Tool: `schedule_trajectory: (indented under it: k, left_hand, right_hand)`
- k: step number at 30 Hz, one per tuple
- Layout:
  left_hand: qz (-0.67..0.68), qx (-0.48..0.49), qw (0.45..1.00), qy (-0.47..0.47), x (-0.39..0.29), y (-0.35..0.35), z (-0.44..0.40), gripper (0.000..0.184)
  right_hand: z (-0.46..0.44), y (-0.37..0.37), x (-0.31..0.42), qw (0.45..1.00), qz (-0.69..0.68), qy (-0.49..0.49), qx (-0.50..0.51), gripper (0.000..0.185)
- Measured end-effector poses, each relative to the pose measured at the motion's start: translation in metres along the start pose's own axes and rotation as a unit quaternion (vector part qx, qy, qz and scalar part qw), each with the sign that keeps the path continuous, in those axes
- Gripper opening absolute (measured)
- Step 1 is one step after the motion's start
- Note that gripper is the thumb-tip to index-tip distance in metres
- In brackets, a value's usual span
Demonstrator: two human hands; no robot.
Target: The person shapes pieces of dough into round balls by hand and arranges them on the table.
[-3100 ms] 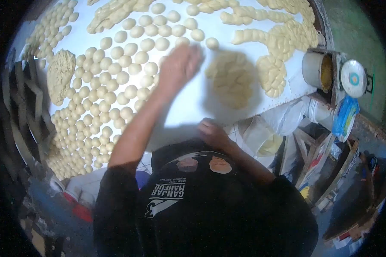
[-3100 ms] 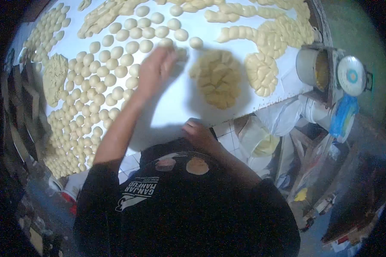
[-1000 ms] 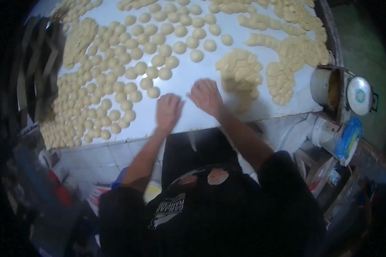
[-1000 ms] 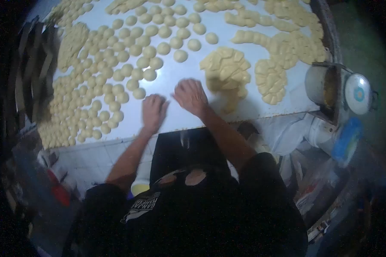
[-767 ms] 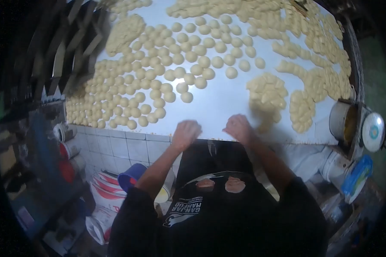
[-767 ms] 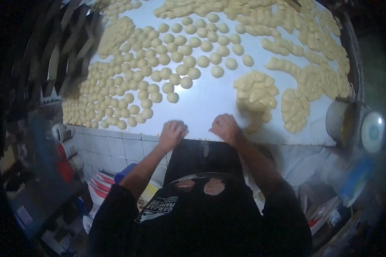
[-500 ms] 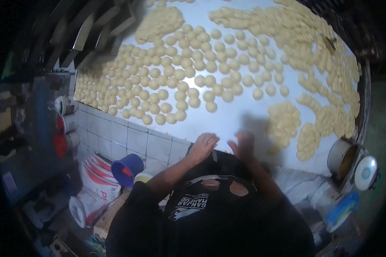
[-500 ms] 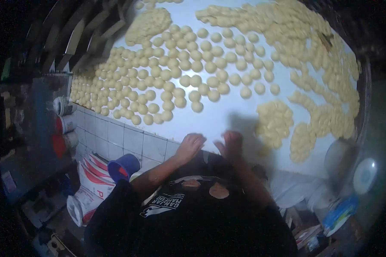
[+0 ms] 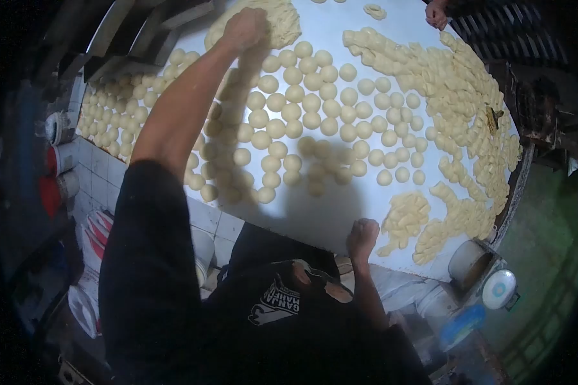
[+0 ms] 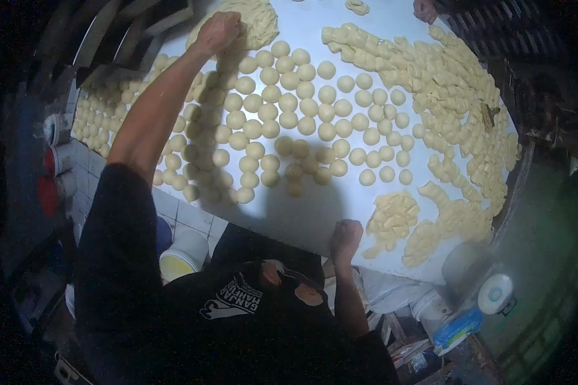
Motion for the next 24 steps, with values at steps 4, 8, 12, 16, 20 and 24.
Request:
schedule_trajectory:
  k: [4,8,12,16,20,24]
  left_hand:
    - [0.158,-0.286,0.928,0.179,-0.074,-0.114,0.133,0.03]
    - [0.183,-0.205,0.937,0.214,-0.139,-0.096,0.305,0.017]
    - [0.246,-0.003,0.921,0.304,-0.183,0.079,0.461,0.022]
    - [0.146,0.139,0.894,0.401,-0.153,0.147,0.529,0.022]
    - [0.072,0.013,0.929,0.363,-0.203,0.155,0.468,0.027]
    - [0.157,0.043,0.964,0.208,-0.199,0.19,0.52,0.025]
  right_hand:
    - [0.037,0.002,0.013,0.992,-0.034,-0.108,-0.048,0.02]
    - [0.042,0.039,-0.022,0.971,-0.06,-0.076,0.221,0.021]
    - [-0.037,0.027,0.006,0.976,0.0,-0.081,-0.201,0.025]
    - [0.04,0.009,0.04,0.942,-0.109,-0.303,-0.093,0.026]
    - [0.005,0.01,-0.015,0.967,0.03,-0.237,-0.09,0.023]
    - [0.004,0.026,0.01,0.98,0.001,-0.186,-0.074,0.022]
Point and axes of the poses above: each hand's wrist, its own z-axis away from the middle knuckle, its own y-axis out of the palm, x = y × z, the point moved 6 cm from there along -z, towards the middle knuckle, and after that the axes turned 12 degrees about -y, right-handed, at the moved point
